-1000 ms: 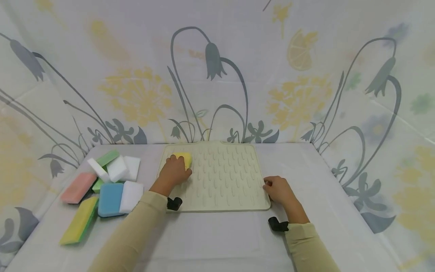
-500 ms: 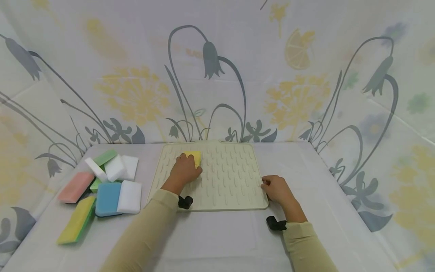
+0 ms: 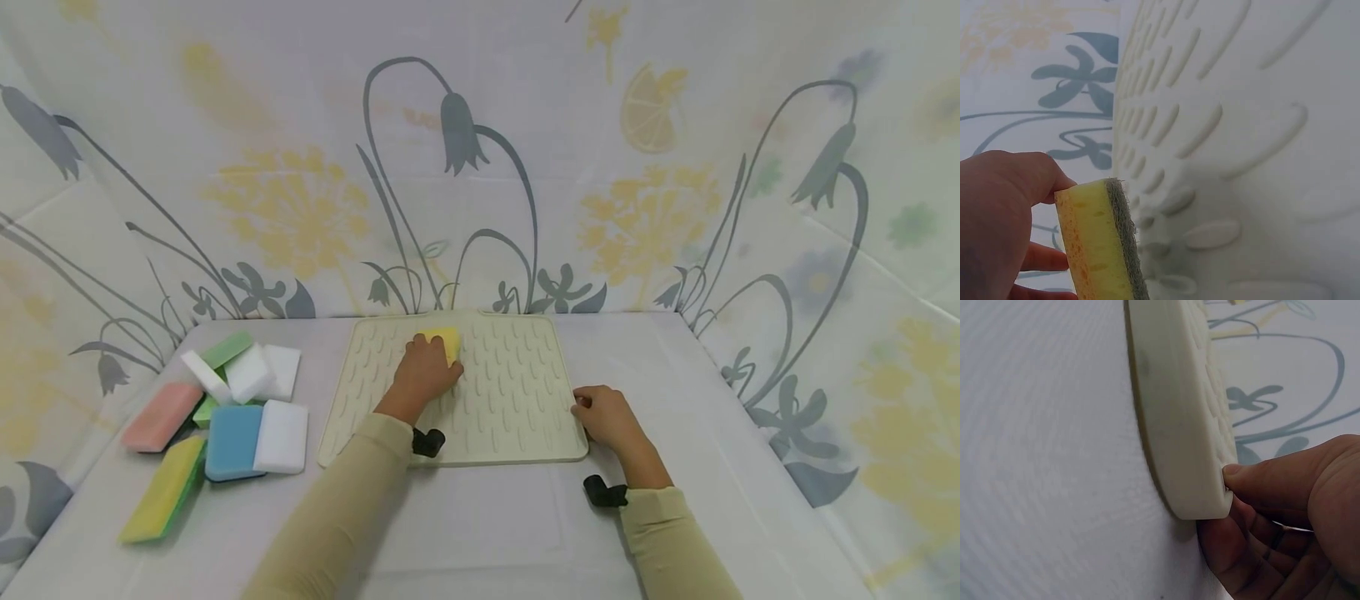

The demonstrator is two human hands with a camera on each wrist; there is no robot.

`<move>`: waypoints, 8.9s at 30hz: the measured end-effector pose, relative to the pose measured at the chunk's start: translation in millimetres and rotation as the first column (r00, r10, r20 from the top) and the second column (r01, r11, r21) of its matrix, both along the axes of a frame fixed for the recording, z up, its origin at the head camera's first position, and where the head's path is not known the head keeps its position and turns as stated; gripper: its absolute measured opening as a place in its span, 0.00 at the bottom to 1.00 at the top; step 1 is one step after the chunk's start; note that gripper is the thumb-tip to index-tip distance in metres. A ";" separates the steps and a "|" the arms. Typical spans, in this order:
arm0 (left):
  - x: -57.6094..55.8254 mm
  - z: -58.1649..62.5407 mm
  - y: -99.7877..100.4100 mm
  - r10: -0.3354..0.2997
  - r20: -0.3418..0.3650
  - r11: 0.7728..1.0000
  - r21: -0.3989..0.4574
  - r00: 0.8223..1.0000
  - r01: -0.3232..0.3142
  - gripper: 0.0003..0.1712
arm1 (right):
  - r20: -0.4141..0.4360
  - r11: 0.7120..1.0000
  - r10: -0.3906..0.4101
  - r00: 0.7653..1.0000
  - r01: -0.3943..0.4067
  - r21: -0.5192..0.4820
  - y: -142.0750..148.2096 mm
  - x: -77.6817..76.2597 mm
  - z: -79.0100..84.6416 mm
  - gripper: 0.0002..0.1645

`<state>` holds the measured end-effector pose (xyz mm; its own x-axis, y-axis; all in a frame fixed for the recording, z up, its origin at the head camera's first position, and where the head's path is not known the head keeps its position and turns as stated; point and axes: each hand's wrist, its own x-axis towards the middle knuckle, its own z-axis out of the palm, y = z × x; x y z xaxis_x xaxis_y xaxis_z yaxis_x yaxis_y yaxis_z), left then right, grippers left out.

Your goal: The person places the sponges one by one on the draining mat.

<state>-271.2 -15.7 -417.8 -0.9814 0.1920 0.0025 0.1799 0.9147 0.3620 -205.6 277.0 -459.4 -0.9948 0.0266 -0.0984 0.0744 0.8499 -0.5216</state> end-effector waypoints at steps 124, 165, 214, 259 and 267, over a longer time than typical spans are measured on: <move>-37.8 1.5 156.1 -0.054 -0.009 0.998 0.039 0.998 0.055 0.28 | -0.059 0.999 -0.012 0.998 0.009 -0.054 2.7 0.6 -2.7 0.20; -34.1 -8.7 156.9 -0.043 -0.058 0.999 -0.033 0.997 0.041 0.40 | -0.064 1.000 -0.004 0.998 0.003 -0.015 -1.0 2.2 -0.1 0.19; 20.2 6.7 63.9 -0.045 -0.083 0.988 -0.154 0.996 0.031 0.33 | -0.015 1.000 -0.013 1.000 0.013 -0.008 1.8 4.8 0.7 0.22; 68.7 7.1 -80.1 0.118 -0.114 0.980 -0.147 0.986 -0.134 0.36 | -0.018 1.000 0.011 1.000 -0.011 -0.015 1.3 6.4 2.0 0.22; 78.7 11.4 -105.8 0.146 -0.136 0.973 -0.158 0.980 -0.168 0.35 | -0.033 1.000 0.018 0.999 -0.018 0.011 -0.2 5.1 2.7 0.21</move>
